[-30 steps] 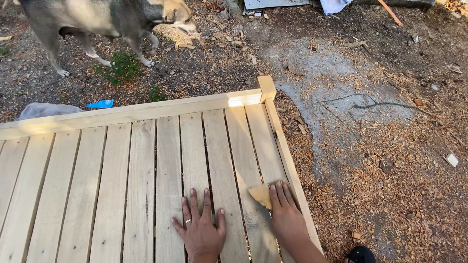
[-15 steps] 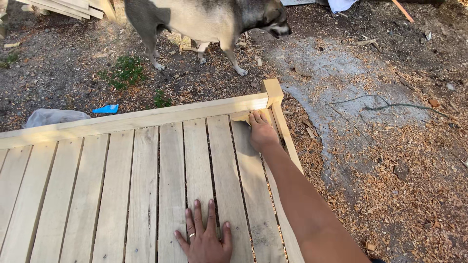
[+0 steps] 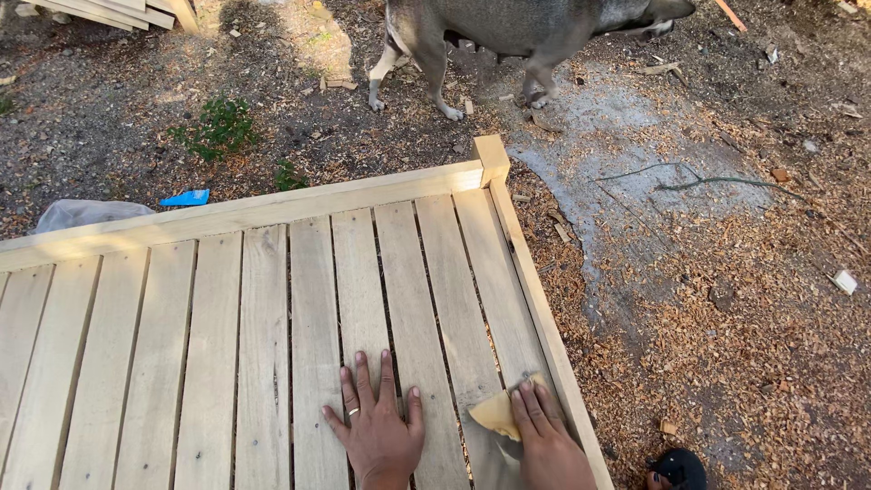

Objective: The person kneels beside a slatted wooden panel outdoors and sands its surface and edges by hand using sheets of sandpaper, working across different boards and along the frame. A hammer lies on the panel and is briefly picked up and set back down.

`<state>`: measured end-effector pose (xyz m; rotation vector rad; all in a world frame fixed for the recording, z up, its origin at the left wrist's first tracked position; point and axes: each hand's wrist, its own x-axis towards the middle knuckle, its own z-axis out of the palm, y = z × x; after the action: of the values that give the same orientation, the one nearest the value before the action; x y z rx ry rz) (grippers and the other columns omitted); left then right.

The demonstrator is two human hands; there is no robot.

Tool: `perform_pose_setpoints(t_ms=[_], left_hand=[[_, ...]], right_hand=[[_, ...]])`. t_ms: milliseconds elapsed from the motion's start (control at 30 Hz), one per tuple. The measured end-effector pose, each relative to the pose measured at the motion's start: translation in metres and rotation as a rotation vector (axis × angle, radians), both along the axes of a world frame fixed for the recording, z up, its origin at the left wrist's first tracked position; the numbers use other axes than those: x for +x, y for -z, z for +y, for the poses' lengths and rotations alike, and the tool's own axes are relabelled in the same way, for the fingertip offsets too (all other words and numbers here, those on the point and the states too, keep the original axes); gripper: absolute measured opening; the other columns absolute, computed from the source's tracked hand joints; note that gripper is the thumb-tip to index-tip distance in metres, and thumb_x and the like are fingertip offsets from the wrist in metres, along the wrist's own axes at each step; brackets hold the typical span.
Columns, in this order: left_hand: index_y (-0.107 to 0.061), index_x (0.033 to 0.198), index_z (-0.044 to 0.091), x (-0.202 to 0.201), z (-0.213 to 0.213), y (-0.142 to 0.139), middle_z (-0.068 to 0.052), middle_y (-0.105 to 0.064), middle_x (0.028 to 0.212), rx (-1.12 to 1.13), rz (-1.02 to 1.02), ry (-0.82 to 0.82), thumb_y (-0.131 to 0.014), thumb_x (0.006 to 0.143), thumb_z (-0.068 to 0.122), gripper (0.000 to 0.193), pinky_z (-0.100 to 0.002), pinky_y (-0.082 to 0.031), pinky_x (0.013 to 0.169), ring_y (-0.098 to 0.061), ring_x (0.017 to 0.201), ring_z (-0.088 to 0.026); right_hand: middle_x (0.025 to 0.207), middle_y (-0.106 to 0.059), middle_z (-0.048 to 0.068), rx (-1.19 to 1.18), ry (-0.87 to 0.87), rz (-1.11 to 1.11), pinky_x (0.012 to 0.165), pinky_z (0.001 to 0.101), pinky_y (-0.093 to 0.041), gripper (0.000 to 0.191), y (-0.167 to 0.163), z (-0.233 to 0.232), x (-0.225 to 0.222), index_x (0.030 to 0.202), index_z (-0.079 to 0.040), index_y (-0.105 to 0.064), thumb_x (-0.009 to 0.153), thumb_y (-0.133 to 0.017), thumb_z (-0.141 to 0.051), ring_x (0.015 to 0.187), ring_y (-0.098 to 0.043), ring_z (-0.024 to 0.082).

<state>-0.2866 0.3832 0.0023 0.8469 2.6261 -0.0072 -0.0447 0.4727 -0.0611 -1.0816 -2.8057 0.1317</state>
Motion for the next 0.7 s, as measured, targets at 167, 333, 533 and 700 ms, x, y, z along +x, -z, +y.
perform_pose_setpoints(t_ms=[167, 333, 533, 700], left_hand=[[-0.023, 0.161, 0.044, 0.0, -0.003, 0.006, 0.003, -0.01, 0.173, 0.057, 0.049, -0.007, -0.043, 0.091, 0.06, 0.075, -0.069, 0.0, 0.117, -0.008, 0.155, -0.028], [-0.024, 0.161, 0.045, -0.005, 0.001, 0.012, 0.0, -0.011, 0.173, 0.043, 0.03, -0.011, -0.045, 0.089, 0.062, 0.076, -0.071, -0.001, 0.115, -0.009, 0.154, -0.03], [-0.024, 0.161, 0.044, -0.001, -0.001, 0.013, 0.002, -0.01, 0.174, 0.08, 0.049, -0.003, -0.045, 0.091, 0.061, 0.075, -0.07, -0.002, 0.117, -0.01, 0.155, -0.028], [-0.022, 0.162, 0.045, 0.0, -0.003, 0.009, 0.005, -0.009, 0.174, 0.118, 0.056, 0.001, -0.045, 0.092, 0.059, 0.075, -0.067, -0.003, 0.118, -0.009, 0.155, -0.026]], right_hand=[[0.156, -0.038, 0.025, -0.017, 0.116, 0.022, 0.123, 0.044, -0.029, 0.053, -0.022, 0.145, -0.151, 0.147, 0.007, -0.04, 0.099, -0.046, -0.014, 0.149, -0.03, 0.041], [0.163, -0.023, 0.017, -0.099, 0.287, -0.045, 0.12, 0.0407, -0.026, 0.063, -0.048, 0.251, -0.264, 0.154, -0.001, -0.029, 0.093, -0.041, -0.007, 0.151, -0.021, 0.035], [0.157, -0.033, 0.029, -0.022, 0.104, -0.094, 0.123, 0.0426, -0.026, 0.067, -0.028, 0.17, -0.17, 0.148, 0.007, -0.034, 0.085, -0.051, -0.006, 0.148, -0.027, 0.043], [0.159, -0.037, 0.025, -0.062, 0.142, -0.027, 0.117, 0.047, -0.028, 0.076, 0.025, -0.009, 0.006, 0.151, -0.002, -0.038, 0.076, -0.05, -0.01, 0.145, -0.032, 0.041]])
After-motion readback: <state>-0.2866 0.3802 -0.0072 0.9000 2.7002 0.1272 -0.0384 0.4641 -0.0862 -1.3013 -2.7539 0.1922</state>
